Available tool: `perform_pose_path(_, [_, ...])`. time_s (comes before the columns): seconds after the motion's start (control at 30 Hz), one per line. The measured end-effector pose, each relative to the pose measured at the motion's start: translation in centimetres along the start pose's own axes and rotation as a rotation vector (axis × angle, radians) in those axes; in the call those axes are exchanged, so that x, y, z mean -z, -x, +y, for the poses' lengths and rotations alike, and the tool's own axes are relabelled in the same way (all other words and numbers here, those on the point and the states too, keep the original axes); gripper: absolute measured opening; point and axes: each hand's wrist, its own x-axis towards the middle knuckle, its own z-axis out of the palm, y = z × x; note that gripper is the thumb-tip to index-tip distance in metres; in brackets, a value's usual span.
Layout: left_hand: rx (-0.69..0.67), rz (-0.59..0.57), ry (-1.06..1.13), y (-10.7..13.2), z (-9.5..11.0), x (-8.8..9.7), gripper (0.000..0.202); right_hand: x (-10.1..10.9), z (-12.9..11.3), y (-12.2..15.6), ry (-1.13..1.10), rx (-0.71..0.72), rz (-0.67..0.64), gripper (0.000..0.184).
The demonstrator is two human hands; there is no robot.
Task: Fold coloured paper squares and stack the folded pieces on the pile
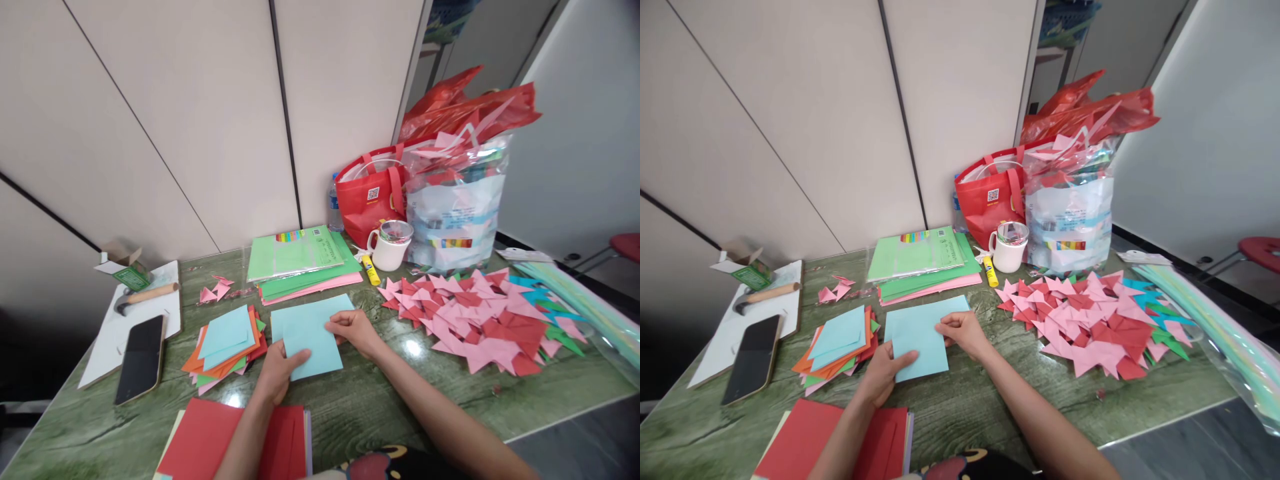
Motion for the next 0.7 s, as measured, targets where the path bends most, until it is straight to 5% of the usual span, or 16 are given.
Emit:
perform_pose_path(0.43, [0.011, -0.038, -0.002, -0.03, -0.15, 0.18, 0.033, 0.05, 0.13, -0.04, 0.023, 0.022, -0.001, 0.030])
perform_pose_path(0.7, [-0.021, -0.035, -0.032, -0.30, -0.33, 0.23, 0.036, -0.31, 0.44, 0.20, 0.279, 0.232, 0.120, 0.026])
